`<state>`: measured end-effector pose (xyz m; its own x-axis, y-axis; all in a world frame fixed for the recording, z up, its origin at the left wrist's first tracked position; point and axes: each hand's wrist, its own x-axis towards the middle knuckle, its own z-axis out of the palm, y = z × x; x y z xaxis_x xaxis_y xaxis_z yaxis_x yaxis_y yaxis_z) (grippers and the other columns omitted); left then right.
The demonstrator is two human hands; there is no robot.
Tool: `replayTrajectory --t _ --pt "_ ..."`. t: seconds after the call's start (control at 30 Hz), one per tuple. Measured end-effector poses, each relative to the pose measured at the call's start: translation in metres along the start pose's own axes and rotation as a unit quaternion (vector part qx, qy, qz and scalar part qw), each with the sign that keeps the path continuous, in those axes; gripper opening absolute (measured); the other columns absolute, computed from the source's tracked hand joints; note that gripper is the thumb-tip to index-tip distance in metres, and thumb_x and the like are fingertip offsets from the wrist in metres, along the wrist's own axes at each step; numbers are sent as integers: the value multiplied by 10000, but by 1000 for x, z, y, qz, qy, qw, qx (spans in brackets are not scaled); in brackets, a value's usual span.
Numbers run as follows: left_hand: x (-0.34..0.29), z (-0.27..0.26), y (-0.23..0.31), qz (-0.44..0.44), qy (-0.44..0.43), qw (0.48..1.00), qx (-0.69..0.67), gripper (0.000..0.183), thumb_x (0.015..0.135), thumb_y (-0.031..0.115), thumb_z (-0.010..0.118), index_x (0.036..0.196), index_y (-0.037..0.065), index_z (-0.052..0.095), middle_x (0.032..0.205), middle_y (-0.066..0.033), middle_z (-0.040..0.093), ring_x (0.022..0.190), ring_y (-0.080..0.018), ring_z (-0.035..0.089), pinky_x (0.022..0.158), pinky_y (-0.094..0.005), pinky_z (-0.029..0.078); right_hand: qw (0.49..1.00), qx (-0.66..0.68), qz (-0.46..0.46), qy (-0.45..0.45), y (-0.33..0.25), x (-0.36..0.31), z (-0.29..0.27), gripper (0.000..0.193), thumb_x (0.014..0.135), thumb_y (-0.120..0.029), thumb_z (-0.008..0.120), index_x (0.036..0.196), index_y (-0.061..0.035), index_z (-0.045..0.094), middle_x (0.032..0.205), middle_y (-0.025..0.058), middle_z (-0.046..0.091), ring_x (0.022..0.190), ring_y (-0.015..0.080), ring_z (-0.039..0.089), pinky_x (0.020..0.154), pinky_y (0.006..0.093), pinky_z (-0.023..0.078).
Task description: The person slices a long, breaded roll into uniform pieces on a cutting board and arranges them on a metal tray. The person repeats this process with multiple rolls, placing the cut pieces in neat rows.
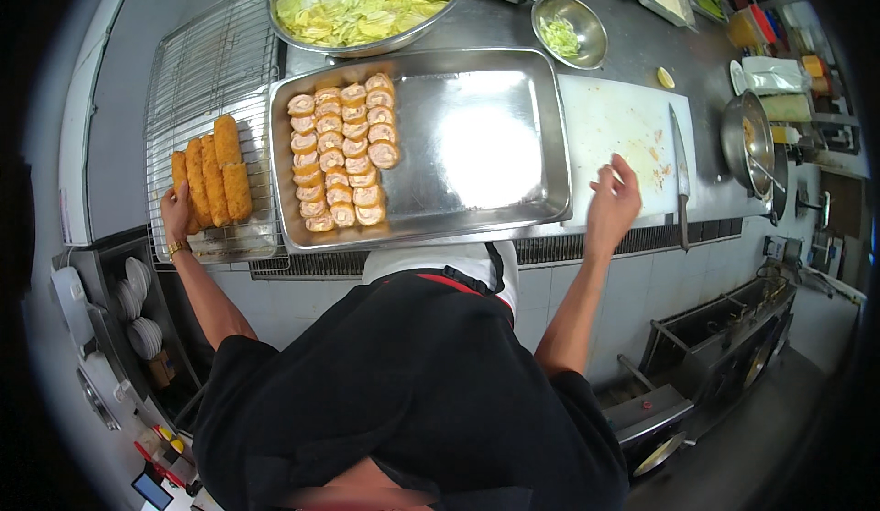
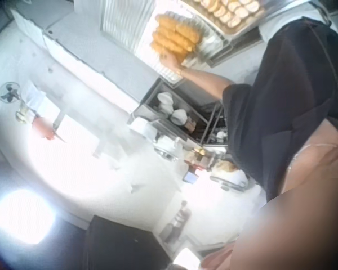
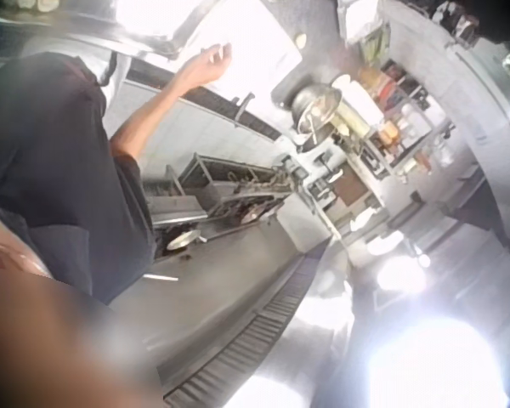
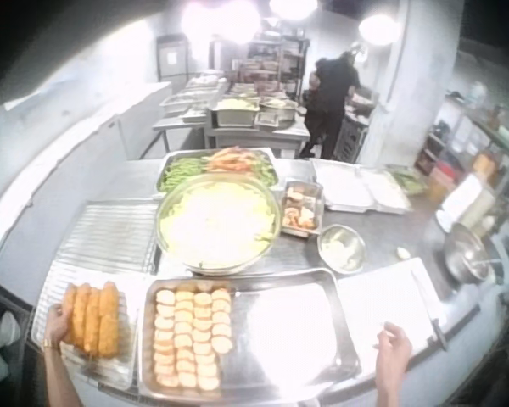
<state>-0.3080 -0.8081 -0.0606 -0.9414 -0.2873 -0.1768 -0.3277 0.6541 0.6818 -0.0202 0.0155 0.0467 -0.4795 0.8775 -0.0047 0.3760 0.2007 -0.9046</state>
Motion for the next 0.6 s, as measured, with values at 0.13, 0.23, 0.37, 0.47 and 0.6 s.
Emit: replayTrajectory --t 0.13,0.23,0.37,0.47,0.6 --pt "-18 -21 25 -5 60 996 58 683 1074 474 763 1440 -92 647 1126 -157 794 924 -184 728 792 -351 582 996 -55 -2 74 50 40 -76 409 1079 -158 687 1419 68 707 1225 148 790 1015 203 761 879 333 639" --pt "-68 -22 77 12 98 995 29 619 1096 463 746 1427 -54 665 1110 -102 777 898 -146 698 753 -337 562 981 -178 8 78 107 84 -147 435 1091 -219 679 1420 63 709 1215 172 798 1071 268 778 846 400 644" --pt "-162 12 173 94 67 990 -85 538 1124 402 718 1421 -43 669 1186 -64 764 976 -121 679 824 -332 557 852 -516 -80 25 184 151 -219 509 1096 -332 656 1466 15 699 1297 304 765 1172 493 736 1031 574 565" --pt "-235 79 250 156 -26 975 -153 430 1108 265 752 1449 17 668 1245 -69 760 1134 -146 702 990 -305 565 809 -562 -165 41 231 185 -231 612 1128 -373 639 1634 -44 537 1496 324 638 1311 512 656 1088 574 541" --pt "-339 197 355 319 -88 942 -49 515 1060 245 798 1481 1 633 1310 -138 752 1178 -233 728 1048 -371 572 846 -526 -78 -47 248 212 -231 629 1139 -367 634 1666 -53 493 1431 335 647 1306 519 652 1089 576 540"
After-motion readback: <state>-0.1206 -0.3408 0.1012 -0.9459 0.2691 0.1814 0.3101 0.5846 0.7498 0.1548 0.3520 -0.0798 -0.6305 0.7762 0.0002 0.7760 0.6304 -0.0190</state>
